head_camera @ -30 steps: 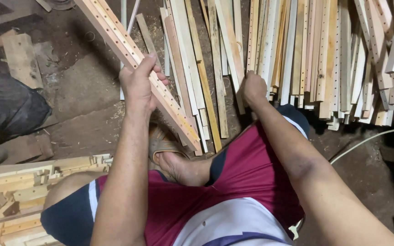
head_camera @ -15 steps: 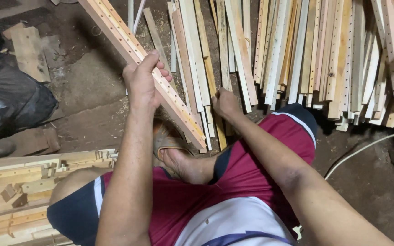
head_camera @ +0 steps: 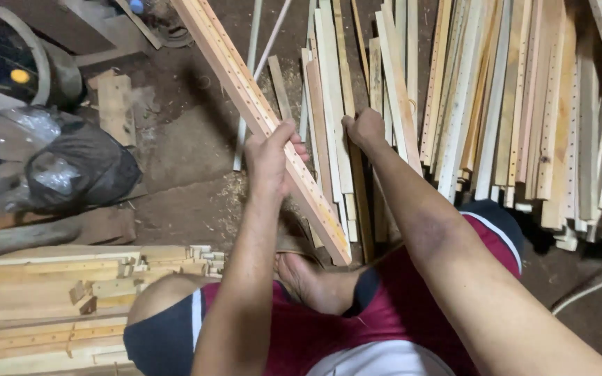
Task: The person is sorting through a pile of wooden slats, aligning them into groups, and securing them with rubber bands.
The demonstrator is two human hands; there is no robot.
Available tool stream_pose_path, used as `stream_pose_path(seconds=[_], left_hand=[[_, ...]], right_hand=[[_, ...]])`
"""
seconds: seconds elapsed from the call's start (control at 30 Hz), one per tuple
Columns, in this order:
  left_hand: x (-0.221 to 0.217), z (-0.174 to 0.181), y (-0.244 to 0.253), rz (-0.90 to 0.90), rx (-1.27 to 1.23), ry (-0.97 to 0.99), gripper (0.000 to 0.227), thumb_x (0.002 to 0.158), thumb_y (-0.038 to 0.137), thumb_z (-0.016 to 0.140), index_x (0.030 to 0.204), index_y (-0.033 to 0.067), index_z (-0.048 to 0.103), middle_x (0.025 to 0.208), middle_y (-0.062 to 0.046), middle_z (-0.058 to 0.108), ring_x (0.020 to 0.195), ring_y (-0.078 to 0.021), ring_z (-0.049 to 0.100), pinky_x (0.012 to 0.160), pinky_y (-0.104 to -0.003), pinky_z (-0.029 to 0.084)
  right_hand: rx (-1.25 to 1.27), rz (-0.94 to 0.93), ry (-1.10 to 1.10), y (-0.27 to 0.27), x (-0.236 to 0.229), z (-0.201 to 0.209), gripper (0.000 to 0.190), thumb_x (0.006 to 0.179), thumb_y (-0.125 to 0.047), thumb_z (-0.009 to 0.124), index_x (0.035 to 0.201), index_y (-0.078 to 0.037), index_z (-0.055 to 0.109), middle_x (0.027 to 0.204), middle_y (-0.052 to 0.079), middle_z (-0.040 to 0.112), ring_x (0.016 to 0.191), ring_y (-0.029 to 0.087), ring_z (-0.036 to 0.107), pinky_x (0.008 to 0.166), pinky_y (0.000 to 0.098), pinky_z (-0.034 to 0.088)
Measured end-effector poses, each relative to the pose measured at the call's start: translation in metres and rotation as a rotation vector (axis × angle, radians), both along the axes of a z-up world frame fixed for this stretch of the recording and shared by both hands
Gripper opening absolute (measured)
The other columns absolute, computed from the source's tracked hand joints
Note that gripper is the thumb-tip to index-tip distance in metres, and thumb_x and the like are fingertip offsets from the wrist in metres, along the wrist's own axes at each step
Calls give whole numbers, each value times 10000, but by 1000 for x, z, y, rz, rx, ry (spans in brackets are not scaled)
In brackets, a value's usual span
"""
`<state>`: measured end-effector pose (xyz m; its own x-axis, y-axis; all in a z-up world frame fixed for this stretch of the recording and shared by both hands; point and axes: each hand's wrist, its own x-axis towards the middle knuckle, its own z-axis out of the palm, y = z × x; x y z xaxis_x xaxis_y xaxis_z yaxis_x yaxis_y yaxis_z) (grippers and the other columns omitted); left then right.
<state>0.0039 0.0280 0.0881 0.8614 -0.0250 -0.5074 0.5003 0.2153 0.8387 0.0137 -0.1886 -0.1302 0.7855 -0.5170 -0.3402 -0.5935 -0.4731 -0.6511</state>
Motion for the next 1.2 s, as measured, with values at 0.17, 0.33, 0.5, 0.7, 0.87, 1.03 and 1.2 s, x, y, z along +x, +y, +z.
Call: stream_pose_path(seconds=[0.17,0.33,0.5,0.7,0.87,1.03,1.2], left_hand=[[6,-9,4,-18,2,23,213,814,114,751,877,-55,639,664,-149,663,495,-222,686,450,-396,644],[9,-18,0,-18,22,30,231,814,130,756,883,-65,652,670,-153,667,500,-228,687,459,-411,643],[7,-25,-3,-58,64,56,249,807,111,773,902,-90,661,691,-188,677,510,-260,694,460,-442,647],[9,-29,-1,-45,80,68,253,811,101,765,886,-114,653,684,-195,670,501,-264,690,442,-430,632],[12,-52,-1,-77,96,64,269,812,108,782,912,-103,649,706,-197,679,512,-265,696,452,-434,635],[12,-75,-3,-102,75,11,310,806,158,832,855,-98,664,700,-202,668,523,-267,694,466,-437,638],[3,-66,-6,-180,-93,33,521,781,262,901,1033,-123,656,908,-261,696,772,-334,747,687,-517,656]], right_hand=[[2,-16,6,-25,23,-68,239,940,-238,642,982,-36,763,931,221,734,1005,455,710,825,516,574],[154,-57,-62,-18,10,-39,293,901,-302,716,928,-10,731,897,201,727,1010,413,704,860,490,549],[118,-179,-73,-12,31,-69,196,780,-190,797,856,-41,695,881,185,691,998,427,704,866,508,556],[188,-122,-142,-34,7,-80,324,701,-50,800,970,-73,622,893,134,682,924,308,726,712,455,616],[938,-309,-248,12,-65,93,480,873,55,678,1327,104,530,1115,155,720,971,238,734,871,375,648],[1023,-260,-378,48,-142,109,560,799,45,784,1315,30,568,1038,135,742,833,223,745,744,350,667],[1497,-179,-292,75,-219,73,620,909,-3,630,1495,24,430,1303,165,670,992,224,725,808,327,639]])
